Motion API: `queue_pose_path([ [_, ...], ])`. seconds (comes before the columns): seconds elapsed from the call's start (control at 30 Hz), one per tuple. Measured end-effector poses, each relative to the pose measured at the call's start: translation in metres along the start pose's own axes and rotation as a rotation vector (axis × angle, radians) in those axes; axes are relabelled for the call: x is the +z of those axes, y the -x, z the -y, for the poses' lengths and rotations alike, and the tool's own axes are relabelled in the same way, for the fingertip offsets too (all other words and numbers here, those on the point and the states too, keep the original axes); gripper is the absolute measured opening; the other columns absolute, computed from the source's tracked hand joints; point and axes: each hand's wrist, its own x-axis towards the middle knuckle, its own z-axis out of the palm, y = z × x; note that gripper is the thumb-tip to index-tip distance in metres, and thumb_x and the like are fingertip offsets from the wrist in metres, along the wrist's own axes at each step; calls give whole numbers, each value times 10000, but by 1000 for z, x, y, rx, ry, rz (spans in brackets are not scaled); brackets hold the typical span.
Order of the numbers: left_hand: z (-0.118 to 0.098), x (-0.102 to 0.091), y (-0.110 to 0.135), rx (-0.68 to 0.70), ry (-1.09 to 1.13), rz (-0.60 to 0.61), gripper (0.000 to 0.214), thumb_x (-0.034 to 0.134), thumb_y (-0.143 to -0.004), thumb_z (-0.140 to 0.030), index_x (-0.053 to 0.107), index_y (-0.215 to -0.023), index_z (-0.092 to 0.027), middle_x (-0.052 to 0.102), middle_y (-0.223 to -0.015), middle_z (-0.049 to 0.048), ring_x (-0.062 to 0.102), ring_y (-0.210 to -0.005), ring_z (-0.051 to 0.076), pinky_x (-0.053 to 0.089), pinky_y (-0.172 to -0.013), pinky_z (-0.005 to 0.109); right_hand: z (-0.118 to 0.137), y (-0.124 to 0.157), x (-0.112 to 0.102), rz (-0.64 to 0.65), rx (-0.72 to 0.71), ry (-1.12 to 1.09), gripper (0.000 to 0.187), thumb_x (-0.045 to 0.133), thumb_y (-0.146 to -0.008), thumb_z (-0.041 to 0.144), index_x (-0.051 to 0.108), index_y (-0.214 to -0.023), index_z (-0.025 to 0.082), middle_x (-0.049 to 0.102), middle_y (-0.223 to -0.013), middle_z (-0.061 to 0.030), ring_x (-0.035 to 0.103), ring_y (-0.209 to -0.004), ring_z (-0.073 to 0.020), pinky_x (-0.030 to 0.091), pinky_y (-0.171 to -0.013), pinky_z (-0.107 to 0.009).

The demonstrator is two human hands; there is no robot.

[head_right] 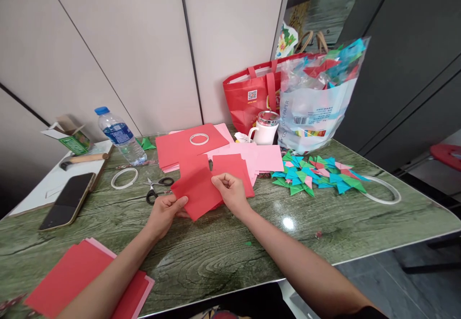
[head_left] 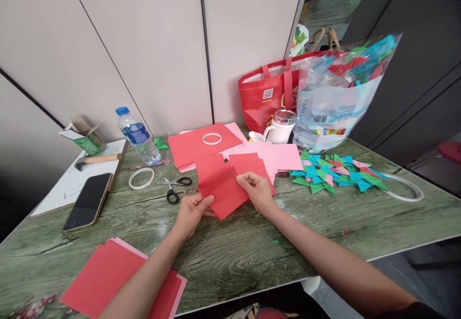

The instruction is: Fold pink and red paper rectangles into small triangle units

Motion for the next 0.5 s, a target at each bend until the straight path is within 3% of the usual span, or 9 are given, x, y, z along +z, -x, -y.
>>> queue_pose_path([
  [0.2, 2, 2, 0, 3, 8, -19, 238, 702, -617, -352, 657, -645, -120, 685, -632, 25, 634, -579, 193, 528, -588, 327, 0, -1, -2, 1, 1, -15, 290, 621, -679, 465, 585, -689, 178, 647, -666, -21, 568, -596, -160, 446, -558, -276],
  [0.5, -2, -4, -2, 123, 98, -63, 251, 666, -671, -331, 679, -793, -113, 700, -775, 67, 630, -705, 201, 502, -657, 323, 0, -2, -3, 15, 10, 35, 306, 624, -670, 469, 585, -690, 166, 626, -642, -20, 551, -594, -150, 439, -551, -264],
])
